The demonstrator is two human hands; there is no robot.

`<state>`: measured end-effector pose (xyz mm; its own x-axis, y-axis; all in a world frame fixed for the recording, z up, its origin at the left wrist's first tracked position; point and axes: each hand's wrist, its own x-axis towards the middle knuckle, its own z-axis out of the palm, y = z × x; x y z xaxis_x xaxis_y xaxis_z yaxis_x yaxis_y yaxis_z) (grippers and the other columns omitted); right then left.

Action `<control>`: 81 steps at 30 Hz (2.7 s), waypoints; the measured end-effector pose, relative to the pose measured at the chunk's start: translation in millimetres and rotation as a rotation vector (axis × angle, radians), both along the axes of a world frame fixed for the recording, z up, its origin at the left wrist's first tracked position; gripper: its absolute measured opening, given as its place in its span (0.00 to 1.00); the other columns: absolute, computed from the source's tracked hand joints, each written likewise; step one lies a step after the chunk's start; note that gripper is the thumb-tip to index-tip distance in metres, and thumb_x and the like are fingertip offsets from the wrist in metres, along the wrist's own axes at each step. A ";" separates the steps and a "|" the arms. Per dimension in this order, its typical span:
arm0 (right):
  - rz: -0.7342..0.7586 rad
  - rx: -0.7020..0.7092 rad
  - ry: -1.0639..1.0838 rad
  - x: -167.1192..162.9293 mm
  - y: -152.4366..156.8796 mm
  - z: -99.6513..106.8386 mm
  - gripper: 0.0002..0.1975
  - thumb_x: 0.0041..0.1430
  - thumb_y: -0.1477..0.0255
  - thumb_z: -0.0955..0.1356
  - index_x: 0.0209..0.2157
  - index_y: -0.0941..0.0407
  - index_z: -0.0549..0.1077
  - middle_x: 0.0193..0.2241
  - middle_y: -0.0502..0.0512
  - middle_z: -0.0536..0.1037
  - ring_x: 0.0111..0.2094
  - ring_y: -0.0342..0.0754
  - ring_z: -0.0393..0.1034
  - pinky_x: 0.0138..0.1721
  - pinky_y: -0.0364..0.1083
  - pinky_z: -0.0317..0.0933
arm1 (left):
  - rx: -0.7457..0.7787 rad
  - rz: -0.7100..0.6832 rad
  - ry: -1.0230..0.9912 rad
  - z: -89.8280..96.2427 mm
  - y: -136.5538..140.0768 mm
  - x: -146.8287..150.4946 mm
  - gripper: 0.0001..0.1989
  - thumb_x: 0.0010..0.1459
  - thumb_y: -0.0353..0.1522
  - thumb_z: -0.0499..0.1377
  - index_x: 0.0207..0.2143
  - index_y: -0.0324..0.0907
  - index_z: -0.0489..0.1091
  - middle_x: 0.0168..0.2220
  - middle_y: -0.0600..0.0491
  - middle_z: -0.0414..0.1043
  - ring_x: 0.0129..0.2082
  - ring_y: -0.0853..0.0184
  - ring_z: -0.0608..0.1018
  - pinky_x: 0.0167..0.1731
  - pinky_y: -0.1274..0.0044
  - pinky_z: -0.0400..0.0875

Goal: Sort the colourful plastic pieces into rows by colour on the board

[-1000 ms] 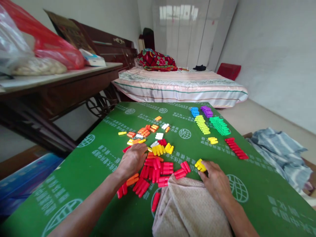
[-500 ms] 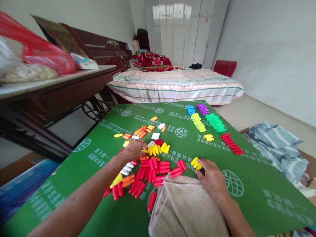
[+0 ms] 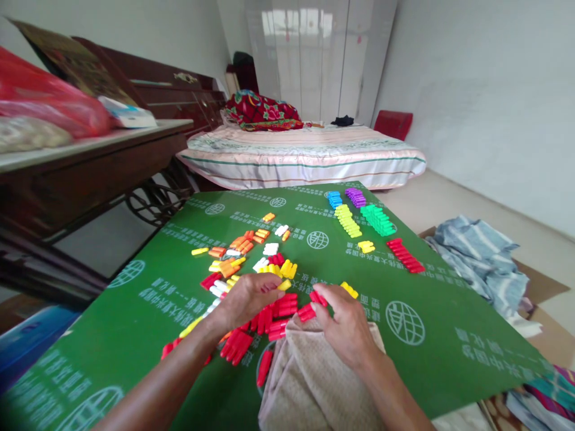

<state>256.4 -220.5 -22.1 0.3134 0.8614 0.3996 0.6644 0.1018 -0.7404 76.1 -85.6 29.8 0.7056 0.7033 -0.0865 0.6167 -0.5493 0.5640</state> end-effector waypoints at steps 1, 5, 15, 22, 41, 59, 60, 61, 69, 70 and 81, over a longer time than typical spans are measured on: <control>0.022 0.001 0.011 -3.8 3.1 3.1 0.14 0.59 0.69 0.65 0.46 0.53 0.75 0.42 0.55 0.80 0.42 0.48 0.75 0.45 0.47 0.68 | -0.030 -0.020 -0.037 -1.0 -6.6 5.6 0.11 0.56 0.36 0.53 0.25 0.41 0.67 0.24 0.59 0.66 0.28 0.73 0.68 0.28 0.81 0.59; 0.065 0.012 -0.064 -8.0 8.9 10.0 0.15 0.58 0.76 0.64 0.46 0.54 0.75 0.41 0.56 0.80 0.42 0.48 0.74 0.44 0.46 0.67 | -0.112 -0.075 -0.133 -0.9 -23.6 21.3 0.09 0.54 0.33 0.53 0.22 0.41 0.65 0.23 0.59 0.63 0.27 0.74 0.66 0.27 0.80 0.57; -0.092 -0.202 -0.129 28.1 -2.8 3.7 0.04 0.57 0.73 0.67 0.31 0.54 0.75 0.28 0.49 0.77 0.29 0.43 0.71 0.32 0.40 0.60 | -0.230 0.056 -0.319 -5.5 -29.3 30.8 0.14 0.50 0.38 0.58 0.40 0.44 0.73 0.40 0.53 0.77 0.41 0.65 0.76 0.41 0.75 0.70; -0.716 -0.778 -0.370 109.5 27.8 3.6 0.17 0.63 0.61 0.61 0.39 0.55 0.77 0.35 0.61 0.80 0.37 0.52 0.76 0.34 0.45 0.63 | 0.070 0.141 -0.338 -10.0 -6.8 4.9 0.17 0.53 0.45 0.57 0.40 0.47 0.74 0.44 0.52 0.77 0.44 0.62 0.78 0.46 0.70 0.73; -0.560 -0.809 -0.426 137.0 56.2 -5.1 0.16 0.63 0.61 0.63 0.40 0.53 0.78 0.38 0.59 0.80 0.42 0.53 0.75 0.36 0.46 0.64 | 0.413 0.169 0.258 -18.4 30.6 43.2 0.16 0.55 0.31 0.54 0.43 0.33 0.73 0.61 0.34 0.60 0.64 0.45 0.58 0.59 0.53 0.58; -0.561 -0.702 -0.375 146.1 63.6 -13.0 0.13 0.62 0.62 0.65 0.42 0.49 0.78 0.37 0.55 0.81 0.40 0.50 0.75 0.36 0.44 0.64 | 0.398 0.035 0.035 -22.6 13.7 64.4 0.08 0.54 0.31 0.54 0.31 0.38 0.71 0.57 0.38 0.67 0.62 0.51 0.64 0.62 0.62 0.59; -0.559 -0.694 -0.367 146.6 62.9 -12.7 0.12 0.62 0.62 0.65 0.42 0.49 0.78 0.37 0.54 0.81 0.39 0.50 0.75 0.35 0.44 0.63 | 0.372 0.025 0.003 -22.8 11.5 67.9 0.07 0.53 0.30 0.54 0.31 0.37 0.71 0.57 0.38 0.67 0.62 0.50 0.63 0.62 0.61 0.58; -0.558 -0.686 -0.359 147.0 61.7 -12.3 0.12 0.61 0.62 0.65 0.41 0.49 0.78 0.36 0.54 0.81 0.39 0.50 0.75 0.35 0.44 0.63 | 0.350 0.018 -0.021 -22.7 9.5 71.4 0.07 0.53 0.30 0.54 0.31 0.37 0.71 0.57 0.37 0.66 0.62 0.50 0.63 0.62 0.61 0.58; -0.288 -0.369 -0.082 115.6 42.0 -7.6 0.14 0.58 0.65 0.67 0.44 0.52 0.77 0.28 0.49 0.79 0.27 0.44 0.71 0.31 0.42 0.63 | 0.133 0.006 -0.100 -24.1 3.9 93.8 0.08 0.56 0.33 0.51 0.32 0.43 0.69 0.30 0.52 0.73 0.30 0.66 0.74 0.34 0.74 0.67; -0.186 -0.309 -0.017 106.6 40.6 -6.5 0.16 0.57 0.65 0.67 0.45 0.53 0.77 0.28 0.48 0.79 0.26 0.43 0.70 0.31 0.42 0.63 | 0.090 0.001 -0.114 -25.6 3.6 95.0 0.08 0.56 0.34 0.51 0.31 0.43 0.69 0.27 0.54 0.71 0.28 0.68 0.72 0.31 0.75 0.65; 0.149 -0.206 0.567 68.9 46.3 -1.4 0.11 0.47 0.64 0.70 0.29 0.57 0.76 0.21 0.47 0.74 0.21 0.40 0.64 0.23 0.40 0.58 | -0.397 0.023 -0.363 -29.6 -4.4 95.3 0.15 0.50 0.41 0.55 0.38 0.41 0.67 0.29 0.53 0.75 0.27 0.69 0.75 0.27 0.77 0.69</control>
<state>325.2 -174.2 -23.5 0.2988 0.9539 0.0268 0.1512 -0.0196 -0.9883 171.4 -90.1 0.2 0.7241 0.6820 -0.1024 0.3530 -0.2390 0.9046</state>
